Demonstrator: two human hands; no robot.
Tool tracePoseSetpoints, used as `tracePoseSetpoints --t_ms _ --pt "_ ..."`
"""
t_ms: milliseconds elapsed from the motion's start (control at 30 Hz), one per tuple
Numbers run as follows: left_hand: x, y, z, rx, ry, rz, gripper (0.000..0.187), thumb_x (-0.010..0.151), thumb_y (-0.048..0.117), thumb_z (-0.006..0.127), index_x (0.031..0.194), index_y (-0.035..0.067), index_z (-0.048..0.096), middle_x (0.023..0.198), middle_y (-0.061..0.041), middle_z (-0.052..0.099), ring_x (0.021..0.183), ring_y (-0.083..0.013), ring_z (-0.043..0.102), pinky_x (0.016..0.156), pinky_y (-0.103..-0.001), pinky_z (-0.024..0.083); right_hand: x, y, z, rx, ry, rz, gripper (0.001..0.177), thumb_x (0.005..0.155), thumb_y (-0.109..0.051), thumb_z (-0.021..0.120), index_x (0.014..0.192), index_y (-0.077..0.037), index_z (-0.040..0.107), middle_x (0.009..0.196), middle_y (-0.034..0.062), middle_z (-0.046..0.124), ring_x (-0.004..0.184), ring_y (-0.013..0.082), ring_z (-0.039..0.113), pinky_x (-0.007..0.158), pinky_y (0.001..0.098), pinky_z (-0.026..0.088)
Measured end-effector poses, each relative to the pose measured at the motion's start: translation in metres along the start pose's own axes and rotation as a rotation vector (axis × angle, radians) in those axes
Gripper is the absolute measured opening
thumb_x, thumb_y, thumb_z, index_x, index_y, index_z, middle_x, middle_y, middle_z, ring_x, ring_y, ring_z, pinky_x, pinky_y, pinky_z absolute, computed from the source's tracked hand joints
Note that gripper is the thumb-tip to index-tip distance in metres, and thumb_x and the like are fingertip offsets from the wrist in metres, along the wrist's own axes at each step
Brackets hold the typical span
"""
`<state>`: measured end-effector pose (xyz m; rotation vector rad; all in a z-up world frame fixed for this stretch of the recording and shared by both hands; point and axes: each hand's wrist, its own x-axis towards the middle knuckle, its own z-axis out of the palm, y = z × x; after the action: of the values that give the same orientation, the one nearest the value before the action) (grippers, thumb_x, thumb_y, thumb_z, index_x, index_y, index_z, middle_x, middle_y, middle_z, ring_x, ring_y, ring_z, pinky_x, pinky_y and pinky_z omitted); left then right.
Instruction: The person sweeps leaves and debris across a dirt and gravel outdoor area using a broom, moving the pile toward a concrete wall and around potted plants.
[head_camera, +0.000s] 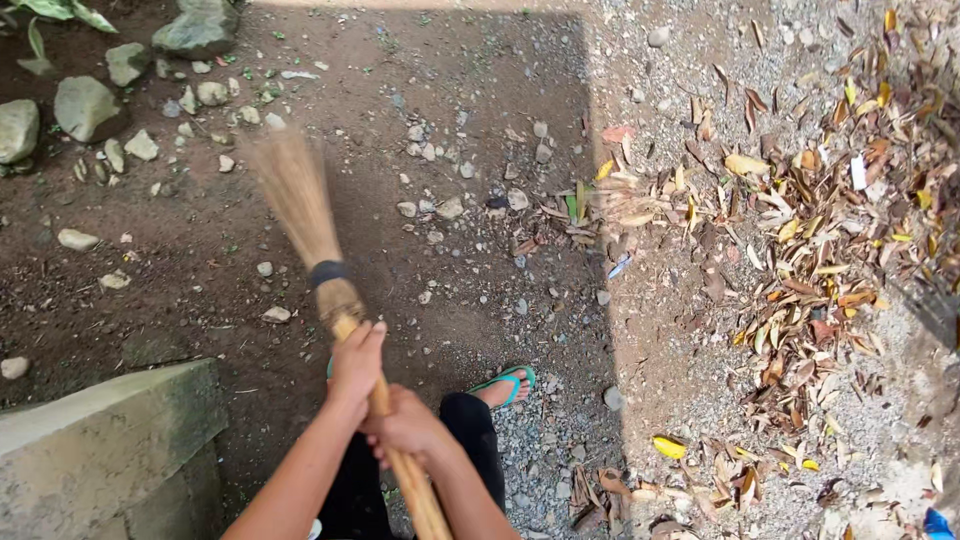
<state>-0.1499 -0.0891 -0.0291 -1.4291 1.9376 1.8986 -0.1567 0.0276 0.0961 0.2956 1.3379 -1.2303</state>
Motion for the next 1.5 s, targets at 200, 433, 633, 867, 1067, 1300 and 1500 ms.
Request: tracePoseSetpoints --t_ms 200,433,633,867,1067,1300,1500 --pt "-0.019 -0.030 0.020 0.116 -0.115 -0.361 0.047 0.096 0.035 0.065 0.135 0.009 0.069 0.108 -0.006 0.069 0.091 -0.0175 0.059 0.076 -0.035 0.047 -0.048 0.113 -0.205 0.268 0.106 0.136 0.037 0.088 -0.015 0.079 0.114 -0.013 0.053 0.066 0.0017 0.051 0.047 0.0132 0.052 0.040 0.0294 0.047" --pt "-0.060 0.013 0.202 0.319 -0.429 -0.079 0.043 0.095 0.028 0.065 0.132 0.006 0.065 0.115 -0.003 0.074 0.107 -0.0113 0.068 0.094 -0.030 0.050 -0.254 0.196 -0.645 0.384 0.712 0.118 0.042 0.093 -0.014 0.060 0.131 0.003 0.059 0.067 0.0076 0.058 0.049 0.0177 0.052 0.043 0.0297 0.050" --pt "-0.105 0.042 0.272 0.185 -0.681 -0.094 0.043 0.093 0.028 0.066 0.130 0.007 0.067 0.106 -0.006 0.073 0.098 -0.0134 0.067 0.092 -0.030 0.052 -0.366 0.150 -0.684 0.116 1.139 0.067 0.039 0.096 -0.012 0.064 0.117 0.020 0.056 0.072 0.0151 0.056 0.052 0.0232 0.051 0.045 0.0368 0.048" --pt "-0.113 0.062 0.292 0.274 -0.525 -0.175 0.041 0.096 0.033 0.063 0.128 0.008 0.065 0.110 -0.003 0.074 0.098 -0.0142 0.068 0.086 -0.032 0.052 -0.234 0.075 -0.461 0.758 0.278 -0.340 0.042 0.092 -0.004 0.058 0.132 0.006 0.054 0.062 0.0027 0.052 0.043 0.0109 0.047 0.035 0.0221 0.044" --pt "-0.102 0.052 0.259 0.339 -0.505 -0.150 0.043 0.096 0.036 0.065 0.130 0.010 0.067 0.109 -0.007 0.074 0.100 -0.0172 0.069 0.088 -0.032 0.052 -0.150 0.084 -0.402 0.440 0.239 -0.032 0.039 0.087 -0.003 0.069 0.123 0.003 0.053 0.066 0.0038 0.056 0.047 0.0127 0.053 0.040 0.0258 0.049" --pt "-0.066 0.041 0.195 0.386 -0.348 -0.255 0.041 0.097 0.033 0.063 0.131 0.010 0.069 0.116 -0.005 0.073 0.105 -0.0186 0.068 0.091 -0.036 0.051 -0.253 0.219 -0.646 0.706 0.678 -0.099 0.024 0.090 -0.013 0.067 0.110 -0.001 0.060 0.068 0.0014 0.059 0.049 0.0123 0.053 0.042 0.0250 0.048" --pt "-0.068 0.020 0.198 0.366 -0.350 -0.252 0.038 0.097 0.028 0.065 0.129 0.009 0.070 0.112 -0.005 0.074 0.102 -0.0184 0.069 0.089 -0.035 0.050 -0.313 0.184 -0.701 0.109 1.308 0.028 0.026 0.094 0.002 0.064 0.113 0.017 0.052 0.070 0.0158 0.062 0.054 0.0246 0.060 0.043 0.0338 0.050"
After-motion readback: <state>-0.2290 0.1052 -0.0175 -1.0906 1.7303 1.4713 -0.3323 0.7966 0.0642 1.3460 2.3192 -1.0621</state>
